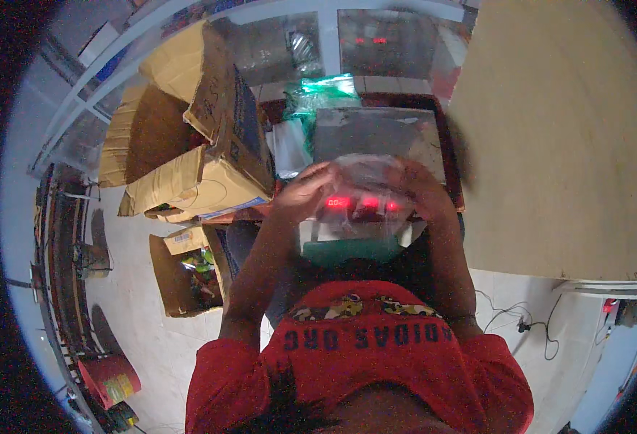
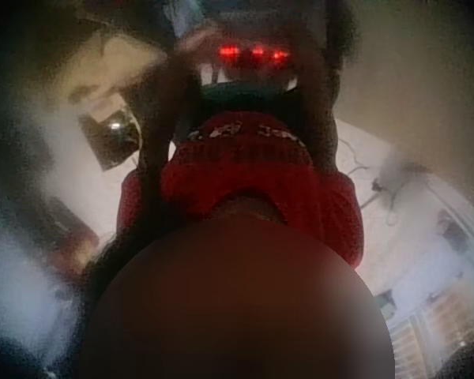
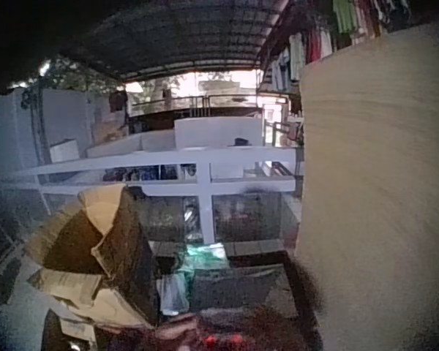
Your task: The person picks up small vegetables from a digital scale and places them into a clear plastic bag. They take more vegetables from a cardboard box, put them on the scale, and continue putting them into the bag by hand.
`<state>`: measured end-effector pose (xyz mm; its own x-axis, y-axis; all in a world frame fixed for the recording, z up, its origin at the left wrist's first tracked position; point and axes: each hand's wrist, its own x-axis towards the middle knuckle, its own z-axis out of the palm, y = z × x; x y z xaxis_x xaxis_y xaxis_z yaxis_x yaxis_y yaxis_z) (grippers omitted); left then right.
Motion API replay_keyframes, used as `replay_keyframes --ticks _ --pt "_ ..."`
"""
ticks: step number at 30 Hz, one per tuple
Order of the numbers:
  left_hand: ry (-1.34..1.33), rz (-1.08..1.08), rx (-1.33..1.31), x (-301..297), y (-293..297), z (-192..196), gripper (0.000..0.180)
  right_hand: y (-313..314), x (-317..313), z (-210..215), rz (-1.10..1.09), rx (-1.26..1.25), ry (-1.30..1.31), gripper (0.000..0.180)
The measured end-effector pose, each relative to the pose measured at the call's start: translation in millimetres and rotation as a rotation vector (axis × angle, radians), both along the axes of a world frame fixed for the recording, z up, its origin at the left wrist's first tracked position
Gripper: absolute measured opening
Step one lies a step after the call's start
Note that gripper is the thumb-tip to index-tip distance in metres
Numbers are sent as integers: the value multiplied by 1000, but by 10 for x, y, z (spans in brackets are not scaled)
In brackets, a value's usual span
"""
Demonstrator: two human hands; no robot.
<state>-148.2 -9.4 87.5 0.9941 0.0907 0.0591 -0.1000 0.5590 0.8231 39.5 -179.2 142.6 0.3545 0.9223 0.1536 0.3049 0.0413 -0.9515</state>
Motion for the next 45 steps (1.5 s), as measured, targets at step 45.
replay_keyframes --ticks 45 --pt "335 584 1419 -1938 4666 943 38 -101 -468 139 -295 -277 603 31"
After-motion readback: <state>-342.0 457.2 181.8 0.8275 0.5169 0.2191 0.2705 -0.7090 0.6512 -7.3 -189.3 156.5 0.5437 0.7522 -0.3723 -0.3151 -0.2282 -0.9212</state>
